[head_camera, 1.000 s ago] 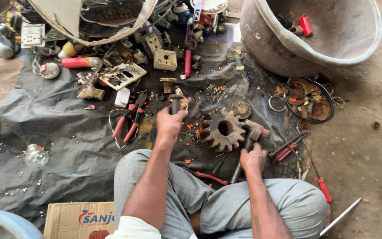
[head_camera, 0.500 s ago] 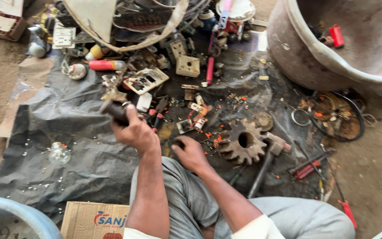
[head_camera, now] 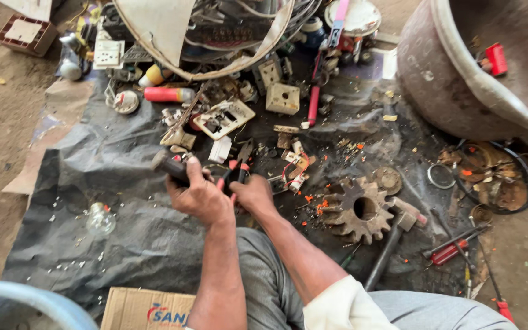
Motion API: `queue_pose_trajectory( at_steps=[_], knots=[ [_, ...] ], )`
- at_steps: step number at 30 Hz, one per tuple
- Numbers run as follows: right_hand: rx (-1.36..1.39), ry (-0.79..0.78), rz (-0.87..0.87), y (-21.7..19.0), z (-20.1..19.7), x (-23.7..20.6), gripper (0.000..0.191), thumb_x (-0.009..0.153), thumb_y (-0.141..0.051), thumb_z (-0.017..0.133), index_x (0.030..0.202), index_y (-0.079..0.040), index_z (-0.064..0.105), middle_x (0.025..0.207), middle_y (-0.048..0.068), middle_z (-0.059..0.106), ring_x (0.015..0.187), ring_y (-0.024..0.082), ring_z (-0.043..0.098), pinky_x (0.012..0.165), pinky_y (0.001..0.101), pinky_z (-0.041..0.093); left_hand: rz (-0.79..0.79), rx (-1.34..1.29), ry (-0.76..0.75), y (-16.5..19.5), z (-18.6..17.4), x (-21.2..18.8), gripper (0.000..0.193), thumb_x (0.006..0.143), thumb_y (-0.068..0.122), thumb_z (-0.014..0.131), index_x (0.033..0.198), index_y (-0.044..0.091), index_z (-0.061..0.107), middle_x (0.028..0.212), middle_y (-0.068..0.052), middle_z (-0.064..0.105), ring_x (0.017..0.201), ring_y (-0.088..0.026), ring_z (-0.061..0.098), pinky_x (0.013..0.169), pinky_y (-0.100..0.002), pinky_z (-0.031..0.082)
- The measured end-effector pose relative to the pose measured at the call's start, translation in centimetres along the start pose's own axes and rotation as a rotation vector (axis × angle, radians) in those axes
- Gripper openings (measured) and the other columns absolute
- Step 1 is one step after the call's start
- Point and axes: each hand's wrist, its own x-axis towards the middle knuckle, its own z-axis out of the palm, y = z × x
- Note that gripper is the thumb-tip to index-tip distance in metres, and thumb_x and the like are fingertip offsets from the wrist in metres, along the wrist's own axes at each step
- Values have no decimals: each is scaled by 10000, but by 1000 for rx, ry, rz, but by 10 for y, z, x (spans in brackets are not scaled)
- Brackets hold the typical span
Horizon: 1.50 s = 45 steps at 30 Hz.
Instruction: The person disassembles a mechanical gear assembly using a hammer and a punch-like tool while sitting on a floor covered with various discarded electronic and mechanical components.
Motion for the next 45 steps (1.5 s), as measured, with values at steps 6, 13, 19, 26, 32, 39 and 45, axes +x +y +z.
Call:
queue_pose_trajectory(
  at_steps=[6, 13, 19, 26, 32, 39, 45],
  knots=[
    [648, -139, 107, 14, -36, -6, 160, 852, -200, 706, 811, -49, 672, 598, 20, 569, 375, 132, 389, 342, 336, 271, 16, -93, -54, -12, 4, 0, 226, 912, 64, 745, 1080, -46, 640, 813, -41, 633, 581, -97, 551, 499, -238, 446],
    [252, 7, -338, 58, -148, -110, 205, 900, -193, 630, 1050, -78, 710, 891, 25, 649, 838, 85, 561, 767, 235, 465, 116, 35, -78, -27, 13, 2, 318, 905, 73, 766, 1169, -66, 656, 925, -25, 692, 682, -84, 610, 593, -258, 508],
    [-117, 320, -426, 146, -219, -152, 262, 837, -214, 761, 959, 11, 700, 1296, 159, 561, 982, 280, 595, 840, 373, 496, 260, 336, -431, -41, 23, -44, 288, 925, 104, 795, 1123, -71, 680, 903, -78, 705, 735, -153, 601, 678, -303, 513],
    [-803, 619, -274, 154, -196, -125, 426, 830, -359, 758, 1075, -18, 683, 1485, 251, 405, 1354, 461, 384, 1052, 667, 335, 18, 469, -798, -64, 31, -111, 324, 848, 175, 779, 1105, -14, 723, 902, -78, 760, 773, -162, 680, 715, -318, 551],
    [-878, 512, -229, 127, -179, -128, 554, 825, -506, 746, 1084, -24, 656, 1539, 239, 324, 1454, 422, 265, 1065, 781, 238, -90, 760, -1095, -90, 26, -111, 402, 771, 236, 783, 1110, 23, 757, 876, -105, 781, 741, -165, 693, 702, -320, 558],
    [-285, 685, -706, 111, -193, -131, 438, 906, -215, 715, 1263, 21, 621, 1294, 194, 624, 1232, 342, 600, 1029, 516, 524, -141, 811, -1290, -103, 18, -128, 457, 748, 247, 804, 1131, 11, 726, 890, -111, 779, 750, -160, 723, 709, -318, 583],
    [790, 171, -181, 118, -193, -79, 379, 935, -60, 625, 1294, 65, 637, 1021, 113, 710, 785, 205, 667, 633, 339, 557, -90, 800, -1317, -113, 13, -139, 445, 748, 243, 815, 1105, -11, 741, 904, -127, 782, 778, -178, 731, 739, -336, 576]
  ],
)
